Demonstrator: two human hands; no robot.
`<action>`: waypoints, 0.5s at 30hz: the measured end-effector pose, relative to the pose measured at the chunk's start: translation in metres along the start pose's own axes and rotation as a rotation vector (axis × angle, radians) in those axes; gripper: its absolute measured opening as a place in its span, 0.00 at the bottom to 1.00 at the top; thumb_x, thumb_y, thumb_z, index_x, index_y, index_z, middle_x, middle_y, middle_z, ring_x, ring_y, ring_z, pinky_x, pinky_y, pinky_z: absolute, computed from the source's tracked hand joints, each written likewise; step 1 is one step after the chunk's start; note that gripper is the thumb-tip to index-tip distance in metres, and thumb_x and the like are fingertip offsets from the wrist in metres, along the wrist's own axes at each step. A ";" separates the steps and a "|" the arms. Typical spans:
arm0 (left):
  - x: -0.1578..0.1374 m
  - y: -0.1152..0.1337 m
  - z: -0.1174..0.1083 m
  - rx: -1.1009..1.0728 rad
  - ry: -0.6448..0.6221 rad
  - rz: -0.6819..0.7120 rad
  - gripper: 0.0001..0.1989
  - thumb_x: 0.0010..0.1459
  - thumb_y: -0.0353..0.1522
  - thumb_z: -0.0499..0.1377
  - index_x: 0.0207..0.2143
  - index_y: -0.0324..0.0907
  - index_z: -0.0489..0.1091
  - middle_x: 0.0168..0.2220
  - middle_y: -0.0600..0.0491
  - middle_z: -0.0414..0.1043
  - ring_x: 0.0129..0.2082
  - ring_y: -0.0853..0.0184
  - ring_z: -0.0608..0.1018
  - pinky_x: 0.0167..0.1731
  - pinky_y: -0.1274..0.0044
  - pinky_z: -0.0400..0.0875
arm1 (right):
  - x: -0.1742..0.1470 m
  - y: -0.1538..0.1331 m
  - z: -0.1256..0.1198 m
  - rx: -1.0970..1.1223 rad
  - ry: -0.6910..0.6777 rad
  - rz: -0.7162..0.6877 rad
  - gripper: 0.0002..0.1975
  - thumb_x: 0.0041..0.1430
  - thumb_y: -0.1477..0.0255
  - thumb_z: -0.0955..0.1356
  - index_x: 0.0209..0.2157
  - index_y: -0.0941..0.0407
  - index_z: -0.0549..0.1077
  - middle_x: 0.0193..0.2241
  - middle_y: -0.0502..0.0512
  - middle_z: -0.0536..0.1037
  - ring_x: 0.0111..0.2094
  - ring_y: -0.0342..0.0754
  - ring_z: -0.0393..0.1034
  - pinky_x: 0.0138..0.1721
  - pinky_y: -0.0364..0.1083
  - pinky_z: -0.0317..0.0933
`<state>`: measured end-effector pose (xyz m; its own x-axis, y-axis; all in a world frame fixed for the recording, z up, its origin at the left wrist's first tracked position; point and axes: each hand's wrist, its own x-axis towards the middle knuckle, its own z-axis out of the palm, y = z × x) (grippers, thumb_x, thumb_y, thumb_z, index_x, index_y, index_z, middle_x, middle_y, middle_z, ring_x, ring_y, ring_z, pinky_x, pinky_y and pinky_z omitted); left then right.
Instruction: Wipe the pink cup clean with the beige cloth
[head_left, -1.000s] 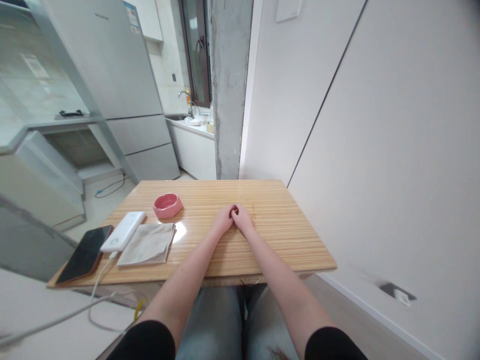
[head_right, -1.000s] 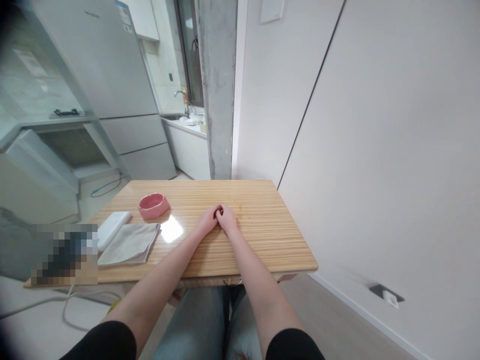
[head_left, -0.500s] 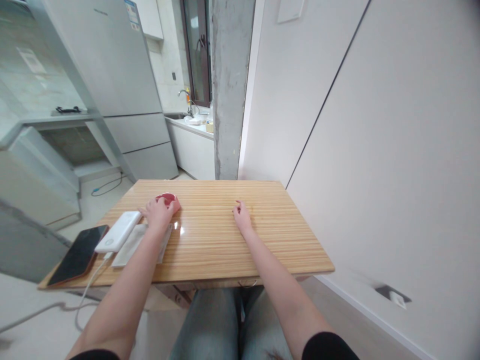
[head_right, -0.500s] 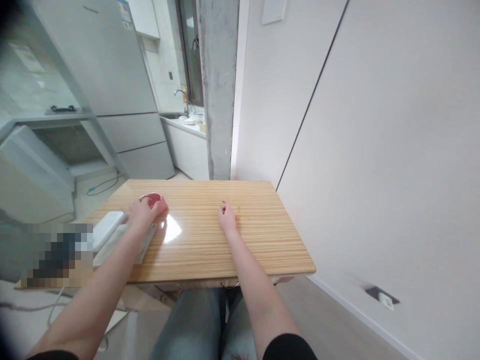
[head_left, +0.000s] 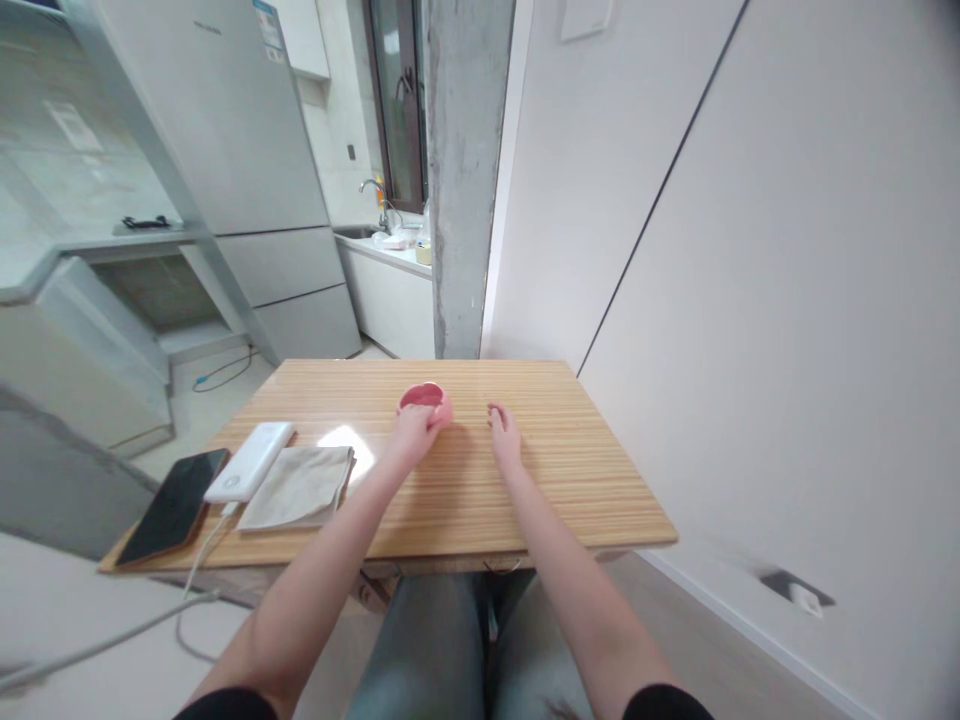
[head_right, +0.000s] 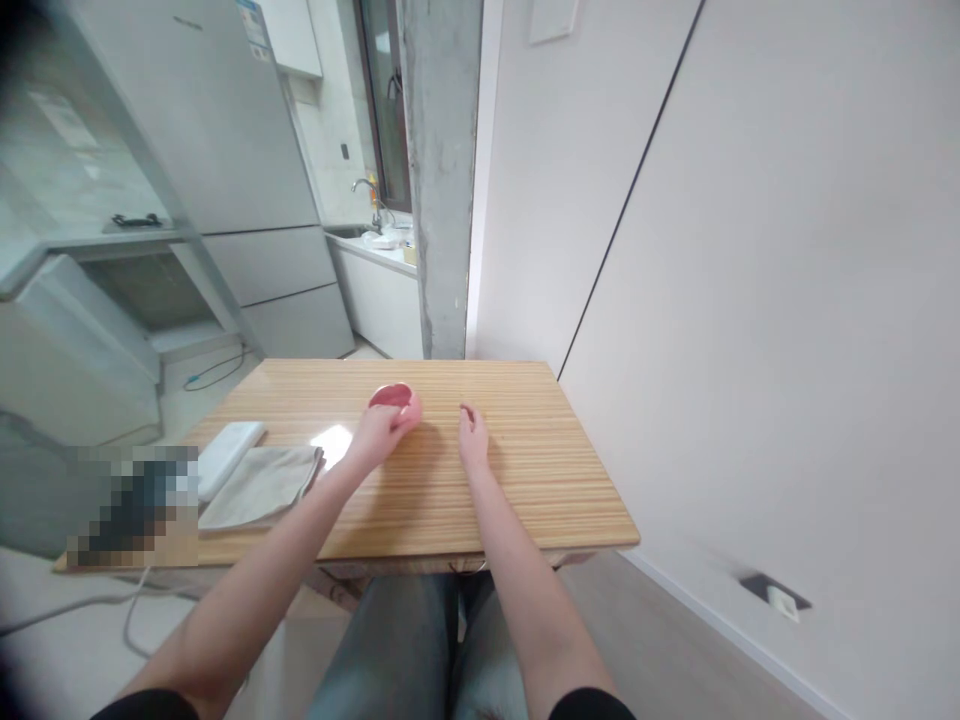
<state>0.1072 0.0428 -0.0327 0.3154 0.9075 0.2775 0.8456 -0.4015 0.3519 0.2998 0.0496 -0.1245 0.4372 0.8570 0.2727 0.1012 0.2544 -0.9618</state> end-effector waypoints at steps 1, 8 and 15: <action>0.000 0.016 0.009 -0.013 -0.015 0.061 0.12 0.56 0.38 0.54 0.28 0.39 0.71 0.35 0.44 0.74 0.40 0.58 0.73 0.46 0.67 0.60 | -0.002 0.000 -0.003 0.032 -0.016 0.004 0.20 0.57 0.59 0.60 0.44 0.57 0.70 0.47 0.60 0.74 0.48 0.49 0.67 0.49 0.50 0.61; 0.002 0.053 0.055 -0.017 -0.033 0.191 0.08 0.54 0.33 0.57 0.37 0.42 0.73 0.39 0.46 0.75 0.44 0.55 0.72 0.53 0.59 0.53 | -0.010 -0.013 -0.012 -0.021 -0.112 -0.041 0.21 0.56 0.60 0.62 0.46 0.57 0.73 0.49 0.58 0.74 0.51 0.50 0.67 0.56 0.51 0.57; -0.001 0.046 0.066 -0.046 -0.044 0.208 0.07 0.54 0.32 0.57 0.36 0.41 0.73 0.37 0.46 0.75 0.44 0.55 0.71 0.54 0.56 0.51 | -0.012 -0.022 -0.010 -0.099 -0.157 -0.048 0.17 0.55 0.65 0.63 0.43 0.57 0.74 0.45 0.58 0.77 0.47 0.50 0.70 0.52 0.51 0.61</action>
<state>0.1741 0.0318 -0.0759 0.5003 0.8089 0.3089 0.7403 -0.5846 0.3319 0.3011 0.0288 -0.1071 0.2857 0.9064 0.3112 0.2096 0.2578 -0.9432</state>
